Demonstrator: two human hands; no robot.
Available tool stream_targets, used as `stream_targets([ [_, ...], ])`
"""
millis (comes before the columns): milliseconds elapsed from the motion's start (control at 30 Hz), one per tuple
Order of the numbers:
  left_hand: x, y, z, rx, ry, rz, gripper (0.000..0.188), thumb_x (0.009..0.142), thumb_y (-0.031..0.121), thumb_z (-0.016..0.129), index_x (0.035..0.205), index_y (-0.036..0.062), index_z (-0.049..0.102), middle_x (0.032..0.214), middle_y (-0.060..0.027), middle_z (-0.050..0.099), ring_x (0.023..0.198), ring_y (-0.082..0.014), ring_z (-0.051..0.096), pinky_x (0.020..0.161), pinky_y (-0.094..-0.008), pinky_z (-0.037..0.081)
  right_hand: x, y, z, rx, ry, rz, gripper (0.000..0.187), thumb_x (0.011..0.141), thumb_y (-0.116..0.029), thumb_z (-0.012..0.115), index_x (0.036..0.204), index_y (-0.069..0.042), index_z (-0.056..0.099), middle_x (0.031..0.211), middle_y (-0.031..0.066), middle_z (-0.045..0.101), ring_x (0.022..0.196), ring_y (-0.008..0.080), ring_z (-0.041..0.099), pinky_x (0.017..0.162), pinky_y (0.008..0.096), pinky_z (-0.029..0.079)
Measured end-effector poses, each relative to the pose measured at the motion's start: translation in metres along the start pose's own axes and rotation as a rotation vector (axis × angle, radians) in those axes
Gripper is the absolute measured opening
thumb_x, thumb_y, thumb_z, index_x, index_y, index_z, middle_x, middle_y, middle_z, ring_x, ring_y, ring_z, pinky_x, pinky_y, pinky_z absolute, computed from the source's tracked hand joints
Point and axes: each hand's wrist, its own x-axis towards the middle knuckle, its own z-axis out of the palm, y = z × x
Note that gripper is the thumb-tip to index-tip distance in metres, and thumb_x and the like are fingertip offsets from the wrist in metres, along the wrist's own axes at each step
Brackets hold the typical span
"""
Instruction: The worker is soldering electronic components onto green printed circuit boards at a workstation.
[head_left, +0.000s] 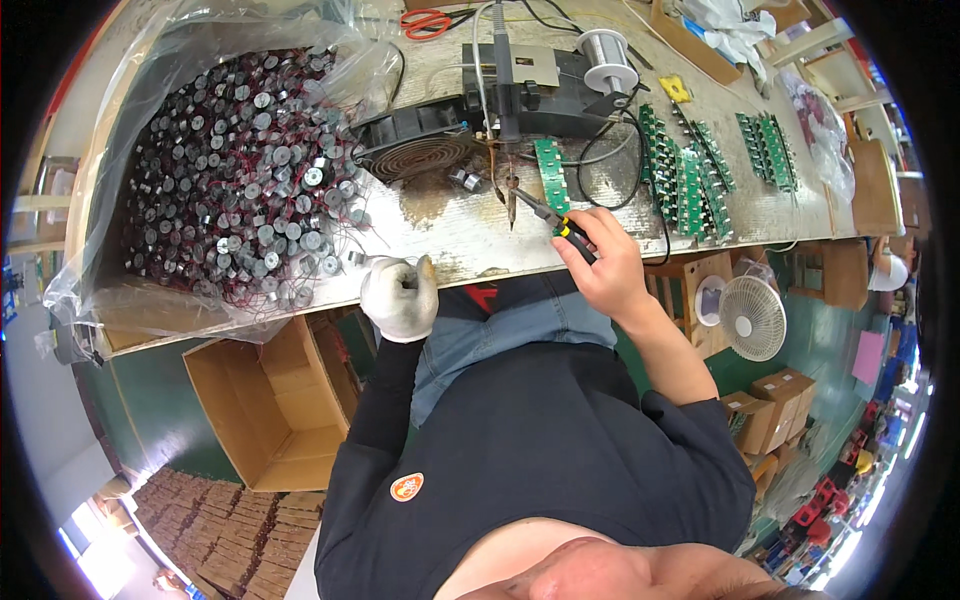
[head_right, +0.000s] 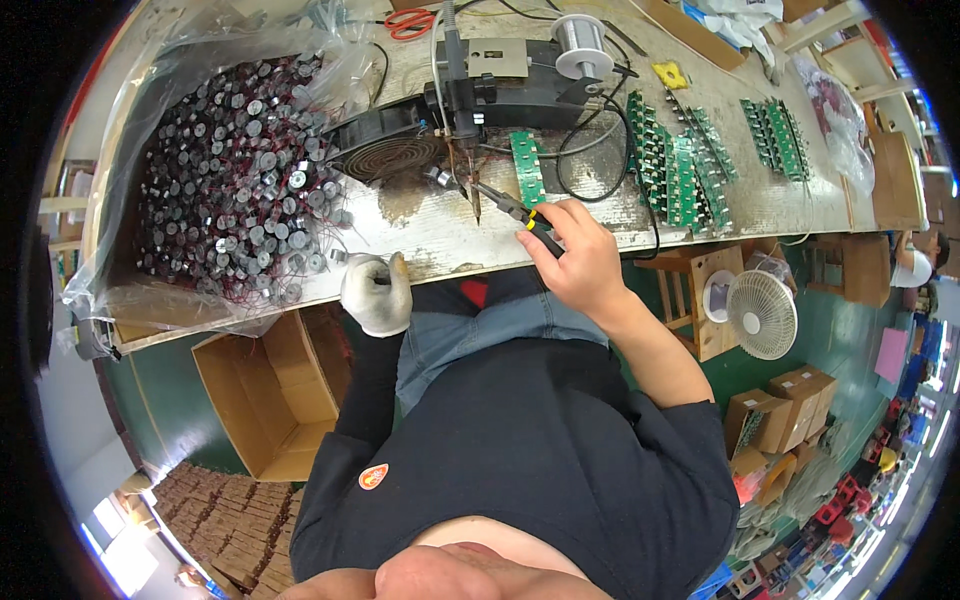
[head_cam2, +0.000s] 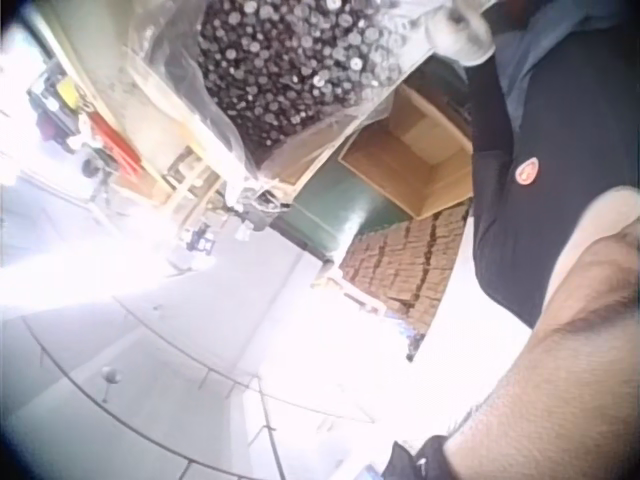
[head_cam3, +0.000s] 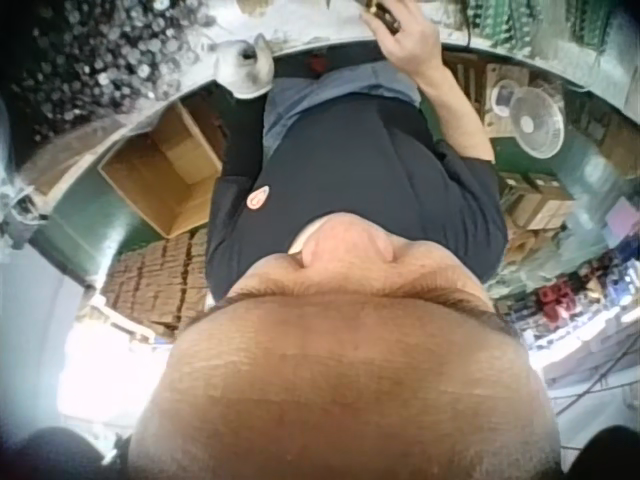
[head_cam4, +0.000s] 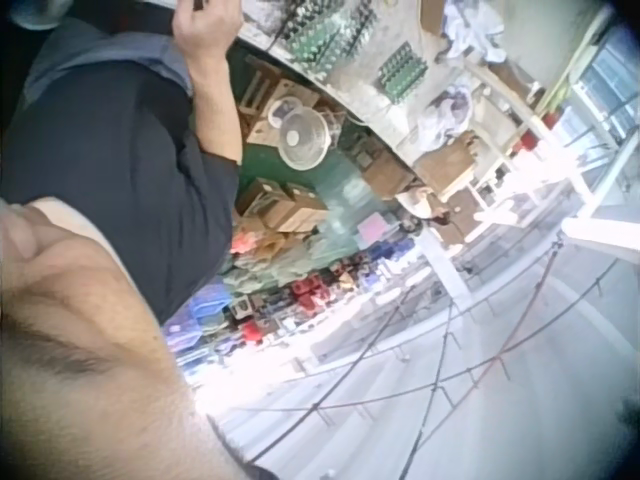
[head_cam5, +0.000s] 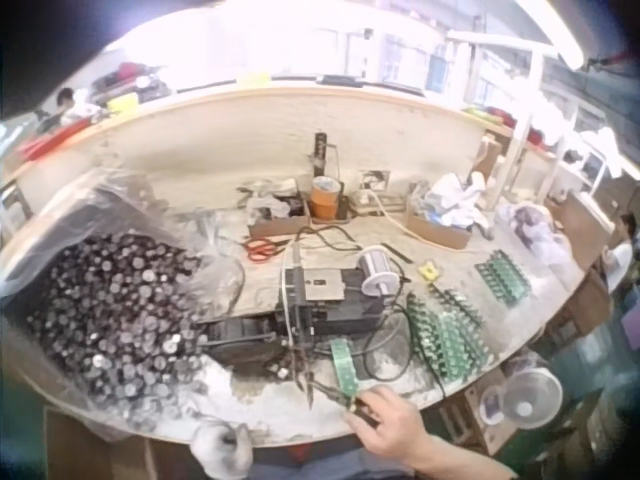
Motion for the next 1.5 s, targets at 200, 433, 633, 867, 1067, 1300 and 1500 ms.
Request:
stream_targets([
  [200,-0.001,-0.002,0.0,0.013,-0.005,0.011,0.029,0.068,0.005,0.078,0.068,0.0086,0.05,0.064,-0.0064,0.053,0.053,-0.0259,0.051,0.051,-0.0347,0.038,0.015,0.0,-0.022,0.04,-0.126,0.02,0.028,0.082,-0.019,0.072,0.098,0.002,0.064,0.083,0.0137,0.061,0.071,0.0289,0.06,0.064,0.0352,0.047],
  [433,0.0,-0.002,0.001,0.023,-0.007,0.021,0.028,0.067,0.005,0.078,0.068,0.0085,0.05,0.064,-0.0066,0.053,0.053,-0.0261,0.052,0.05,-0.0348,0.039,0.031,-0.005,-0.033,0.006,-0.17,-0.002,0.028,0.082,-0.02,0.071,0.098,0.002,0.065,0.078,0.0137,0.058,0.068,0.0293,0.059,0.062,0.0358,0.046],
  [633,-0.001,-0.004,0.002,0.022,0.003,0.027,0.028,0.066,0.005,0.078,0.068,0.0084,0.05,0.064,-0.0071,0.054,0.053,-0.0272,0.052,0.05,-0.0361,0.039,0.04,-0.008,-0.035,-0.014,-0.149,0.013,0.029,0.081,-0.022,0.072,0.097,0.001,0.065,0.078,0.0136,0.059,0.067,0.0297,0.059,0.06,0.0358,0.046],
  [867,0.007,0.017,-0.009,-0.287,-0.107,-0.44,0.024,0.079,0.013,0.077,0.085,0.0005,0.057,0.076,-0.003,0.058,0.064,-0.0102,0.05,0.061,-0.0248,0.044,0.049,-0.01,-0.046,-0.042,-0.165,-0.011,0.03,0.08,-0.025,0.073,0.095,0.0,0.067,0.08,0.0132,0.062,0.069,0.0305,0.062,0.062,0.0355,0.049],
  [1067,0.067,0.057,0.005,-0.338,-0.401,-0.392,0.03,0.081,0.017,0.075,0.101,0.0007,0.06,0.089,-0.0066,0.062,0.077,-0.0136,0.058,0.072,-0.0263,0.049,0.058,-0.003,-0.054,-0.043,-0.252,-0.047,0.03,0.081,-0.022,0.073,0.097,0.003,0.066,0.083,0.0141,0.062,0.074,0.0271,0.062,0.068,0.0333,0.048],
  [1300,0.091,0.053,0.045,-0.8,-0.489,-0.788,0.039,0.086,0.014,0.07,0.118,-0.0043,0.057,0.106,-0.0109,0.064,0.096,-0.0163,0.061,0.086,-0.0282,0.048,0.057,0.01,-0.052,0.044,-0.277,0.008,0.035,0.081,-0.032,0.07,0.096,0.001,0.069,0.085,0.0161,0.065,0.077,0.0332,0.063,0.069,0.0382,0.05],
  [1500,0.096,0.05,0.056,-1.017,-0.56,-0.862,0.036,0.091,0.015,0.062,0.12,-0.0055,0.059,0.104,-0.0082,0.066,0.096,-0.0131,0.059,0.085,-0.0262,0.046,0.06,0.015,-0.052,0.045,-0.292,-0.03,0.037,0.082,-0.035,0.069,0.097,-0.001,0.07,0.085,0.0157,0.064,0.078,0.0331,0.063,0.069,0.0393,0.05],
])
